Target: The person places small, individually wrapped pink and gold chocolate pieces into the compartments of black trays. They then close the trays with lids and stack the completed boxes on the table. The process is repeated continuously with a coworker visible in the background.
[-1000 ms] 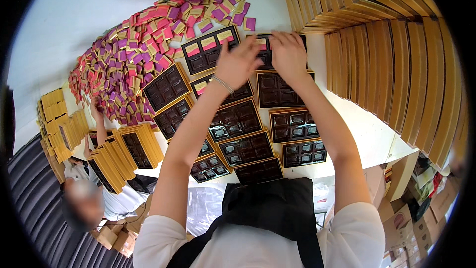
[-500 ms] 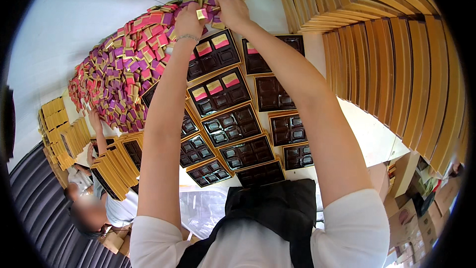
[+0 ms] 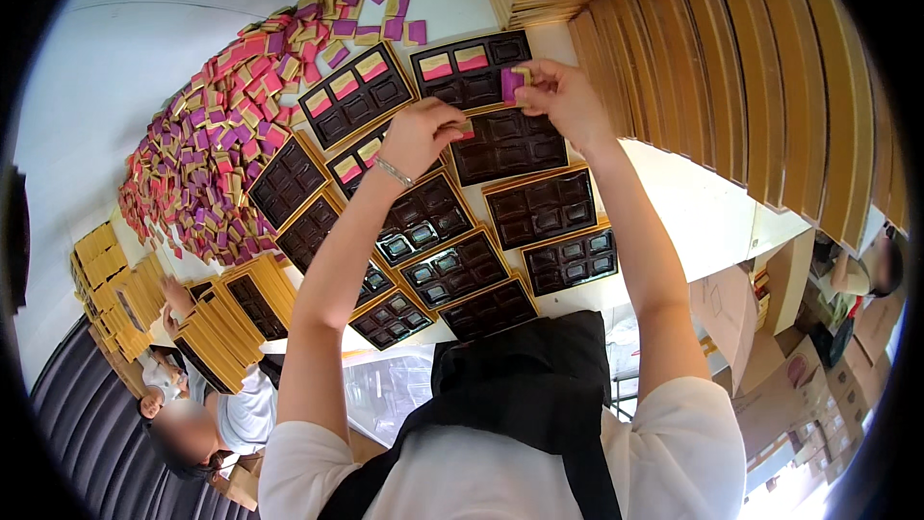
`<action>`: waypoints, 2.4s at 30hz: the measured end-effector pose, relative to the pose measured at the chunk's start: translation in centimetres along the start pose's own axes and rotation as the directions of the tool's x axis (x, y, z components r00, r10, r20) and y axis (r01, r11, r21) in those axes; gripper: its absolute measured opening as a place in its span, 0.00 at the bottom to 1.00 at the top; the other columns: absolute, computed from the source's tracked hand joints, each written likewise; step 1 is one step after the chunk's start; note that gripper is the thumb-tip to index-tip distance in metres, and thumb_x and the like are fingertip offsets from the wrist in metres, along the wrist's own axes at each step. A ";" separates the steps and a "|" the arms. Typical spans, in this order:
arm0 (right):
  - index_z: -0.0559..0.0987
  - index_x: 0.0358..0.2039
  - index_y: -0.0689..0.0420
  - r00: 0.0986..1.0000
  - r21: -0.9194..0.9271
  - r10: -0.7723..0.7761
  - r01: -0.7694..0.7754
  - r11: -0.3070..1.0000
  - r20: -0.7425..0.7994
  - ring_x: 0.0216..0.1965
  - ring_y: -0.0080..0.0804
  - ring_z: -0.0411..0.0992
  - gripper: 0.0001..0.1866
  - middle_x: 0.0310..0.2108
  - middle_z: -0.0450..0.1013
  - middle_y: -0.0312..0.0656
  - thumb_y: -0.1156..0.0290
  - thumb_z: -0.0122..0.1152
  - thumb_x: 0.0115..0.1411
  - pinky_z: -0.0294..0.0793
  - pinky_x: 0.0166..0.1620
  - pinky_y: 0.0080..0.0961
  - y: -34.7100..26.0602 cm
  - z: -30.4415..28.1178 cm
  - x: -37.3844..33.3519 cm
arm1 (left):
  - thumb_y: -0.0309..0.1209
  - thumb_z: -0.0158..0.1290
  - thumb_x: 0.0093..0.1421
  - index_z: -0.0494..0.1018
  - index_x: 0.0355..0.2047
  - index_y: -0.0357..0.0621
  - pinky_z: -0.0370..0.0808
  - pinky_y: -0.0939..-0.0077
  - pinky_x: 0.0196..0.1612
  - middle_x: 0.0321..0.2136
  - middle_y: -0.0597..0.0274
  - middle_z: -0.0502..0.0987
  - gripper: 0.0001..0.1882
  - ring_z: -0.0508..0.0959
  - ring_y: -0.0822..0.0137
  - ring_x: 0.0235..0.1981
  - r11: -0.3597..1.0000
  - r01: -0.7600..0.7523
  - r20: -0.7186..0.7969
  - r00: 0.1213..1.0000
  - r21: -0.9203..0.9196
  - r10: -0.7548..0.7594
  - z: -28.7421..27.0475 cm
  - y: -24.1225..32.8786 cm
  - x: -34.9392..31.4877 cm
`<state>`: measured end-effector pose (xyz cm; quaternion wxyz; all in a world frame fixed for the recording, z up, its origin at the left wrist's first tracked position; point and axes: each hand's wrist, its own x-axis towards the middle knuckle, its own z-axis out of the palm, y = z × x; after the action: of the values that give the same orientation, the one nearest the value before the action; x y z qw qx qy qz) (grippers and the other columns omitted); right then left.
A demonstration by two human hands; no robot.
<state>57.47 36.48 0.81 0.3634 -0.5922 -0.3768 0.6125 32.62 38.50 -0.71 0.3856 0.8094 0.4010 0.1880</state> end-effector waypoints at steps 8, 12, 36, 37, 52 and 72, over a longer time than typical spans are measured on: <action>0.75 0.48 0.61 0.991 0.262 0.112 -0.127 0.957 0.068 0.35 0.21 0.75 0.16 0.36 0.77 0.38 0.78 0.61 0.58 0.76 0.40 0.17 2.5 -0.3 -0.9 | 0.30 0.62 0.49 0.80 0.31 0.49 0.74 0.69 0.35 0.29 0.66 0.74 0.08 0.74 0.61 0.33 0.954 -0.036 -0.206 0.973 0.297 0.101 3.4 0.7 -2.0; 0.76 0.47 0.62 0.980 0.270 0.198 -0.199 0.942 0.034 0.35 0.22 0.75 0.16 0.35 0.77 0.38 0.79 0.62 0.57 0.75 0.39 0.19 1.3 0.7 -1.1 | 0.29 0.62 0.49 0.80 0.33 0.48 0.75 0.71 0.32 0.30 0.65 0.74 0.09 0.74 0.63 0.32 0.945 -0.048 -0.257 0.957 0.324 0.137 4.3 0.6 -2.2; 0.79 0.44 0.57 0.585 -0.946 -0.800 0.315 0.078 0.129 0.49 0.34 0.70 0.19 0.45 0.75 0.37 0.76 0.54 0.50 0.71 0.50 0.28 2.5 3.6 5.2 | 0.18 0.56 0.55 0.75 0.41 0.36 0.77 0.81 0.32 0.31 0.60 0.79 0.12 0.78 0.73 0.28 0.848 0.243 -0.534 0.686 -0.472 -0.494 3.9 0.2 0.6; 0.78 0.45 0.57 0.601 -0.956 -0.787 0.289 0.052 0.139 0.51 0.34 0.70 0.19 0.47 0.75 0.37 0.77 0.54 0.50 0.71 0.51 0.29 2.9 3.0 4.9 | 0.19 0.57 0.54 0.77 0.39 0.39 0.77 0.77 0.32 0.33 0.59 0.79 0.11 0.79 0.68 0.29 0.897 0.335 -0.566 0.696 -0.289 -0.442 2.6 2.5 0.8; 0.70 0.56 0.60 0.755 -0.912 -0.643 0.346 0.219 0.132 0.64 0.39 0.59 0.30 0.61 0.63 0.41 0.86 0.52 0.49 0.58 0.65 0.39 3.9 2.3 2.2 | 0.28 0.53 0.56 0.74 0.46 0.41 0.69 0.59 0.55 0.52 0.58 0.72 0.16 0.70 0.58 0.55 0.836 -0.090 -0.225 0.943 0.541 0.247 3.5 1.3 -1.7; 0.78 0.41 0.59 0.746 -0.950 -0.649 0.290 0.113 0.151 0.49 0.39 0.71 0.13 0.44 0.75 0.42 0.69 0.56 0.56 0.66 0.56 0.40 0.5 5.0 3.7 | 0.40 0.52 0.60 0.70 0.53 0.43 0.55 0.39 0.59 0.56 0.53 0.69 0.23 0.69 0.58 0.57 0.826 0.118 -0.193 0.981 0.552 -0.011 3.9 2.8 -2.5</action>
<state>52.38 39.45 -1.20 0.1747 -0.6173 -0.7668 0.0193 34.84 33.61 -0.99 0.0993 0.8523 0.4990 0.1216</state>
